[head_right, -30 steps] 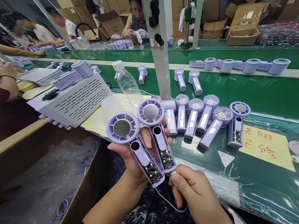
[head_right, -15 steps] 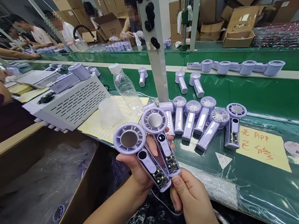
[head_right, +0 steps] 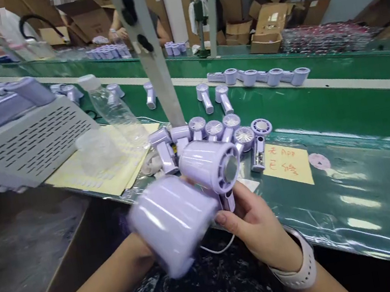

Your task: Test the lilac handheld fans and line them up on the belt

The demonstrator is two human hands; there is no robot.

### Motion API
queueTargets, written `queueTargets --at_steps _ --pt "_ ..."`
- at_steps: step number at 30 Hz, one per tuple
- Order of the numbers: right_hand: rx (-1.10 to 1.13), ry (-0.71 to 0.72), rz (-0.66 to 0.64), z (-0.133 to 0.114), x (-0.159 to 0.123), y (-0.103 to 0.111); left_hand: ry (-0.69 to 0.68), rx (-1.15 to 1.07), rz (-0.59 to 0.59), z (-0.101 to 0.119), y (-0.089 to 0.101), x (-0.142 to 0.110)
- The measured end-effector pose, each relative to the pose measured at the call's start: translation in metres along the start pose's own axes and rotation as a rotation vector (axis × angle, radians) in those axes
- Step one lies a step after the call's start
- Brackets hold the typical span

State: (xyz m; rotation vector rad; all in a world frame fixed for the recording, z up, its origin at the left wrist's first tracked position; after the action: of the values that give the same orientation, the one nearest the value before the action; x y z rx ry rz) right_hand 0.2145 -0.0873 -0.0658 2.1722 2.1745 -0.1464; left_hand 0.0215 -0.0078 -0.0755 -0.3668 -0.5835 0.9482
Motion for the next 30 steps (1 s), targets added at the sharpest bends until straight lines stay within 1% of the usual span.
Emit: queueTargets --at_steps 1,3,5,6,7,9,11,12,14,17,19,23,26,28,30 --pt "0.026 -0.044 0.012 0.001 -0.001 0.003 -0.025 0.027 0.001 -0.001 0.002 0.003" --pt "0.025 -0.122 0.121 0.004 -0.002 0.011 -0.057 0.004 0.063 -0.003 0.005 0.011" --pt "0.058 -0.163 0.207 0.008 -0.002 0.018 -0.039 -0.056 0.107 -0.004 0.006 0.015" --pt "0.115 -0.166 0.206 0.009 -0.004 0.020 -0.027 -0.070 0.112 -0.004 0.004 0.015" --pt "0.188 -0.164 0.169 0.009 -0.005 0.021 -0.014 -0.073 0.104 -0.004 0.002 0.013" --pt "0.311 -0.144 0.052 0.007 -0.010 0.021 0.007 -0.060 0.058 -0.005 -0.007 0.005" --pt "0.363 -0.121 -0.032 0.003 -0.015 0.018 0.046 -0.075 0.014 -0.006 -0.018 -0.003" --pt "0.368 -0.114 -0.054 0.002 -0.017 0.017 0.073 -0.097 -0.002 -0.007 -0.024 -0.005" --pt "0.371 -0.100 -0.057 0.002 -0.019 0.014 0.103 -0.124 -0.016 -0.008 -0.031 -0.009" --pt "0.371 -0.110 -0.024 0.009 -0.017 0.010 0.085 -0.090 -0.005 -0.008 -0.035 -0.009" --pt "0.404 -0.152 -0.024 0.013 -0.014 0.007 0.080 -0.054 -0.015 -0.007 -0.034 -0.009" --pt "0.505 -0.235 -0.089 0.016 -0.007 -0.003 0.096 -0.044 -0.070 -0.005 -0.032 -0.010" --pt "0.531 -0.273 -0.066 0.016 -0.005 -0.008 0.108 -0.048 -0.084 -0.007 -0.030 -0.010" --pt "0.520 -0.276 -0.049 0.016 -0.006 -0.009 0.105 -0.047 -0.077 -0.007 -0.029 -0.009" --pt "0.505 -0.244 -0.063 0.015 -0.007 -0.009 0.108 -0.055 -0.074 -0.005 -0.029 -0.009"
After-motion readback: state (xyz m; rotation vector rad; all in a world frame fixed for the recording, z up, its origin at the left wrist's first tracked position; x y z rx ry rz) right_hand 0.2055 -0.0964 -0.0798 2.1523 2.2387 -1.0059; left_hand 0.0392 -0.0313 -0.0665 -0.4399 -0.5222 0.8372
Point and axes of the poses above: each hand's wrist, its own x-axis towards the middle knuckle, its own y-axis out of the back of the hand, z = x × y, the point moved 1 cm from there along x, towards the middle knuckle, and after that the axes turned 14 degrees about -y, right-handed, at the moved point
